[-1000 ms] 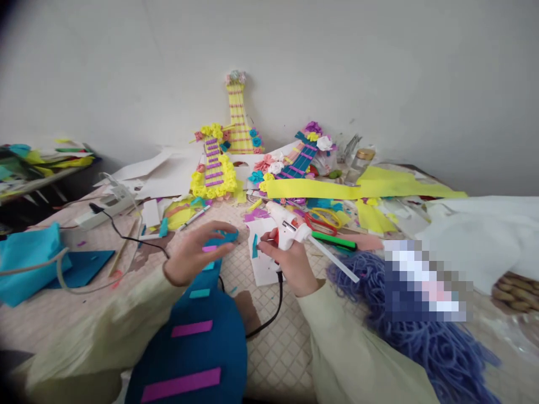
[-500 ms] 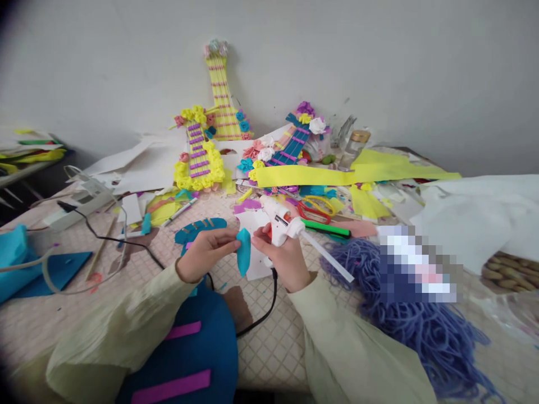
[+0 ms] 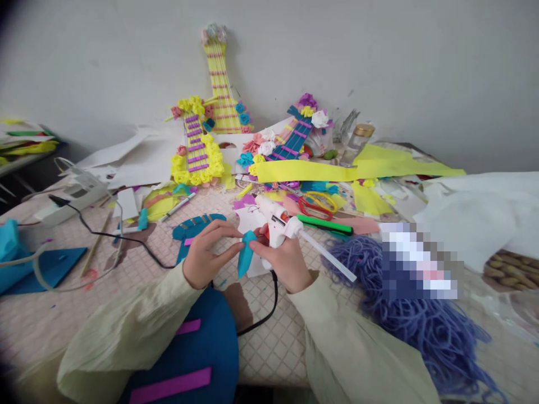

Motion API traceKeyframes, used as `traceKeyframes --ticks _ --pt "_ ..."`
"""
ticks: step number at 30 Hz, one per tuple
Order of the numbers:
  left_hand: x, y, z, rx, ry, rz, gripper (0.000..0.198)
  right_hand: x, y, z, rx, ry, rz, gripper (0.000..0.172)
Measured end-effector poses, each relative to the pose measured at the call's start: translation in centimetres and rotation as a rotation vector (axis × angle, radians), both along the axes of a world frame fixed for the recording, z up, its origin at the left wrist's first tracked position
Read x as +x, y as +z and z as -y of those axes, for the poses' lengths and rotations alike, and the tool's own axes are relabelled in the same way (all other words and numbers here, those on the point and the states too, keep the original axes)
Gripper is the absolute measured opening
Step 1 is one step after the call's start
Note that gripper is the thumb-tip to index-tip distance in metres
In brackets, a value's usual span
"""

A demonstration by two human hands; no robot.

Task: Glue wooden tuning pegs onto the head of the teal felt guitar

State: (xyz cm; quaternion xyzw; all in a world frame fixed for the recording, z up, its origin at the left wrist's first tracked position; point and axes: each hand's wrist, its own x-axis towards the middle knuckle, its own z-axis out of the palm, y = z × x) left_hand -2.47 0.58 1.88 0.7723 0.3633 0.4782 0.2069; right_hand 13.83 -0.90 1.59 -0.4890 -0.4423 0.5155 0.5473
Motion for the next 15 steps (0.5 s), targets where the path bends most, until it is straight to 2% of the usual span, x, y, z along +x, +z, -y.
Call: traceKeyframes --ticks 10,15 --pt "0.03 -0.72 0.28 0.023 -0.037 -0.012 0.007 -0.40 -0.47 0.38 -0.016 0.005 -0.029 0.031" --pt "0.07 -0.92 0.39 0.014 -0.002 -0.007 0.006 -0.55 -0.68 0.47 0.012 -0.018 -0.009 0.028"
